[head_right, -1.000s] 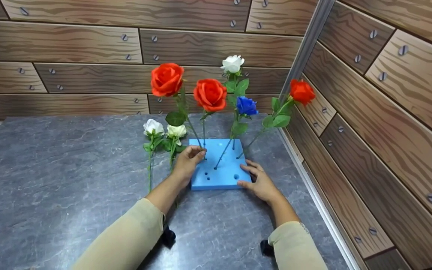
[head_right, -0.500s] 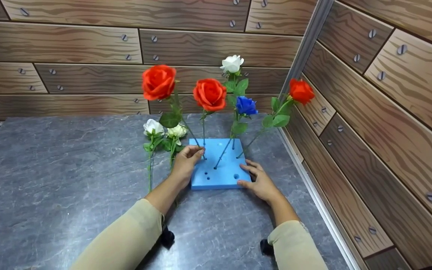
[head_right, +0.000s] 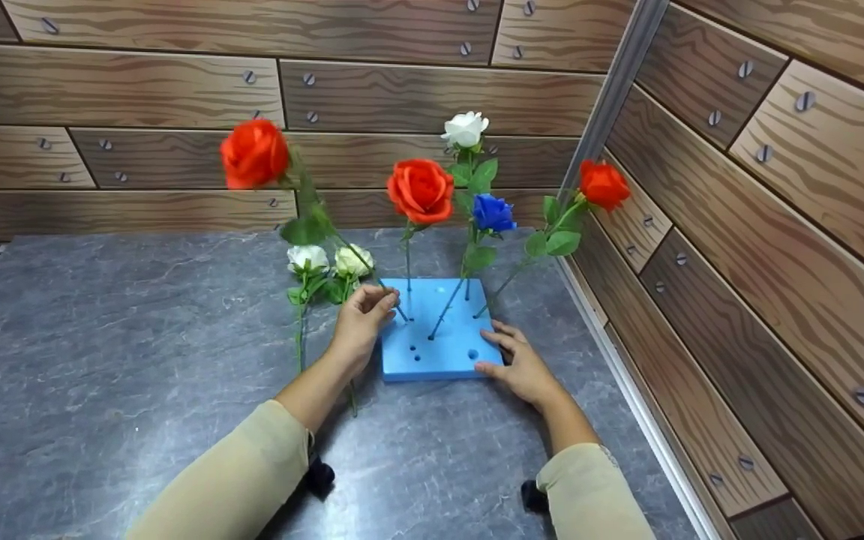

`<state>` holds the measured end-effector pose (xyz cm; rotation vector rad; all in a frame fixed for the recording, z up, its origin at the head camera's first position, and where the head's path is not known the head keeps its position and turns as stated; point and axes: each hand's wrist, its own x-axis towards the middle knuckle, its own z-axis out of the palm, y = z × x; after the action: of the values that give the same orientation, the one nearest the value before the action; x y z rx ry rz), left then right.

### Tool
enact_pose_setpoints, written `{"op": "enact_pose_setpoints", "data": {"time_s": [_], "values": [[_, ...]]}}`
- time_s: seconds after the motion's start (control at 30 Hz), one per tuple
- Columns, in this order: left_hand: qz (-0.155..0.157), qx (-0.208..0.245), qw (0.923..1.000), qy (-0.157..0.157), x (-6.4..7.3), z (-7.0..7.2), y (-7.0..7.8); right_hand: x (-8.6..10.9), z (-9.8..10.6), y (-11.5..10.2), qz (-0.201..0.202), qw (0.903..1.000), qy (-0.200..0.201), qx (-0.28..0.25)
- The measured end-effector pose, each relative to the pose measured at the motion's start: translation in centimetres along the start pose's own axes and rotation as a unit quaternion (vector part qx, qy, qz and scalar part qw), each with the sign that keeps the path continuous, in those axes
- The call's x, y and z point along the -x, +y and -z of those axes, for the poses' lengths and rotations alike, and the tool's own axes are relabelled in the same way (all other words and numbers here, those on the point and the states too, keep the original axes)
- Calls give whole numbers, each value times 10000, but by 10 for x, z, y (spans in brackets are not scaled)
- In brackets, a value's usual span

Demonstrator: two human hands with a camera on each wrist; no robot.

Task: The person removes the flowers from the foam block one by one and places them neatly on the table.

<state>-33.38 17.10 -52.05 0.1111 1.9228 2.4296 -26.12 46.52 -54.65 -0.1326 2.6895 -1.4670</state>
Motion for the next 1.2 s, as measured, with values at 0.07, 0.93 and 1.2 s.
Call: {"op": "enact_pose_setpoints", "data": {"time_s": [0.07, 0.93, 1.2], "values": [[117, 168, 9997, -97, 1, 3, 3, 0, 0, -2, 5, 10000, -15, 32], [59, -440, 9981, -433, 25, 26, 27, -2, 1, 1, 73, 9999, -66, 25], [243, -541, 9972, -459, 33, 36, 34, -2, 2, -2, -32, 9999, -119, 114]]}}
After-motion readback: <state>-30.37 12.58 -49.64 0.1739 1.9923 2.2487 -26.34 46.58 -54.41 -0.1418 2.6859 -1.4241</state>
